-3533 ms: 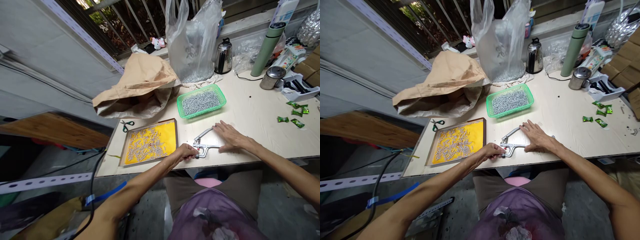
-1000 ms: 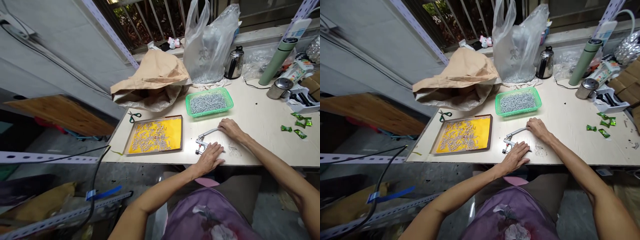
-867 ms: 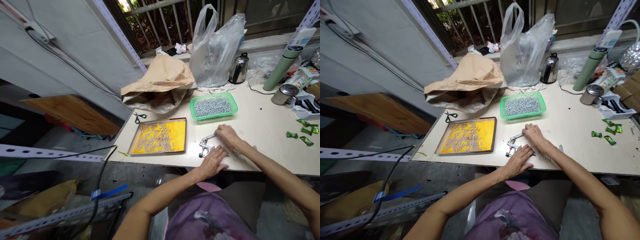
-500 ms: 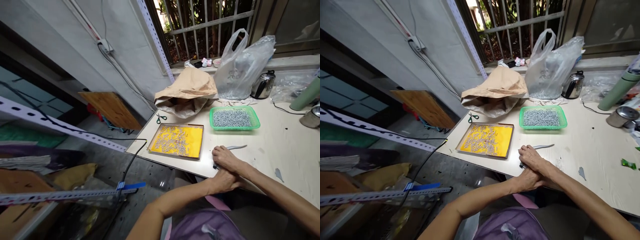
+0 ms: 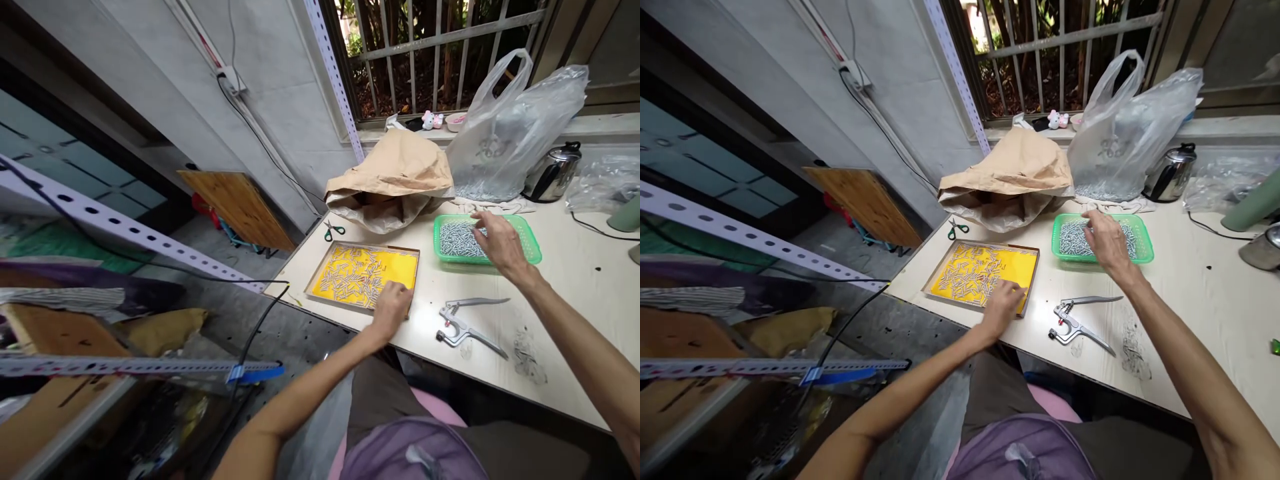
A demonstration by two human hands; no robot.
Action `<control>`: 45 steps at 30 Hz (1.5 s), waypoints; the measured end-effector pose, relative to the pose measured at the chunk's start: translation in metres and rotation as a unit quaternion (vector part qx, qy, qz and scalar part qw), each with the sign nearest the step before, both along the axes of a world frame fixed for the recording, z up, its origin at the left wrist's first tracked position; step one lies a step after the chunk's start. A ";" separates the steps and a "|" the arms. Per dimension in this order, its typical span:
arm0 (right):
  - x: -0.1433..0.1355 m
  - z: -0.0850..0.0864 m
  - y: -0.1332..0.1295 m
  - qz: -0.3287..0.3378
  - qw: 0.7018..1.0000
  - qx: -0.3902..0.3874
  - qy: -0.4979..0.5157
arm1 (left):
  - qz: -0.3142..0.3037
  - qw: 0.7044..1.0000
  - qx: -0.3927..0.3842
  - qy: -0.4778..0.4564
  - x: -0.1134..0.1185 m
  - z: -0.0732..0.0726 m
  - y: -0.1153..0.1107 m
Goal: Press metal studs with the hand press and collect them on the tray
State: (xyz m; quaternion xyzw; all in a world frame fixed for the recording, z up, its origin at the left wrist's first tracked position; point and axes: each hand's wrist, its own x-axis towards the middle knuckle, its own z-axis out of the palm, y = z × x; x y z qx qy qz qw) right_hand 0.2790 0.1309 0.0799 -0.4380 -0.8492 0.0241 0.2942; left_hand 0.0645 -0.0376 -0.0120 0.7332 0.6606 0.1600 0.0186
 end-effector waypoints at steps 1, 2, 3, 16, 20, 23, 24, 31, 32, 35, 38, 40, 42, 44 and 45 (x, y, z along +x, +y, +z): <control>0.006 -0.009 0.007 -0.024 0.999 -0.020 -0.032 | 0.034 0.999 -0.018 0.020 -0.019 0.005 0.004; 0.012 -0.018 0.008 -0.031 0.997 -0.037 -0.054 | 0.052 0.997 -0.036 0.035 -0.035 0.009 0.008; 0.017 -0.028 0.004 -0.022 0.997 -0.045 -0.066 | 0.058 0.995 -0.056 0.051 -0.049 0.012 0.011; 0.064 -0.077 -0.154 0.060 0.987 -0.137 -0.053 | -0.034 0.988 -0.136 0.062 -0.074 0.014 0.037; 0.068 -0.086 -0.164 0.035 0.987 -0.143 -0.069 | 0.014 0.974 -0.169 -0.150 -0.035 0.030 0.022; 0.067 -0.091 -0.169 0.018 0.983 -0.153 -0.098 | 0.047 0.902 -0.276 -0.329 0.010 0.032 0.009; 0.066 -0.092 -0.170 0.013 0.981 -0.156 -0.112 | 0.058 0.879 -0.305 -0.363 0.023 0.029 0.007; 0.067 -0.091 -0.174 0.015 0.976 -0.161 -0.147 | 0.113 0.829 -0.395 -0.380 0.061 0.006 0.010; 0.067 -0.092 -0.175 0.014 0.976 -0.160 -0.148 | 0.118 0.829 -0.400 -0.373 0.062 0.005 0.011; 0.068 -0.093 -0.175 0.009 0.976 -0.154 -0.155 | 0.138 0.823 -0.418 -0.358 0.062 0.004 0.013; 0.067 -0.095 -0.175 0.007 0.975 -0.151 -0.160 | 0.150 0.810 -0.445 -0.352 0.062 0.007 0.015; 0.067 -0.096 -0.175 0.007 0.975 -0.156 -0.155 | 0.152 0.796 -0.468 -0.354 0.062 0.010 0.018; 0.066 -0.096 -0.176 0.006 0.975 -0.161 -0.155 | 0.152 0.781 -0.492 -0.353 0.061 0.012 0.022; 0.066 -0.096 -0.176 0.003 0.973 -0.166 -0.161 | 0.150 0.773 -0.511 -0.345 0.060 0.013 0.026; 0.066 -0.096 -0.176 0.001 0.971 -0.171 -0.164 | 0.150 0.773 -0.517 -0.337 0.060 0.013 0.028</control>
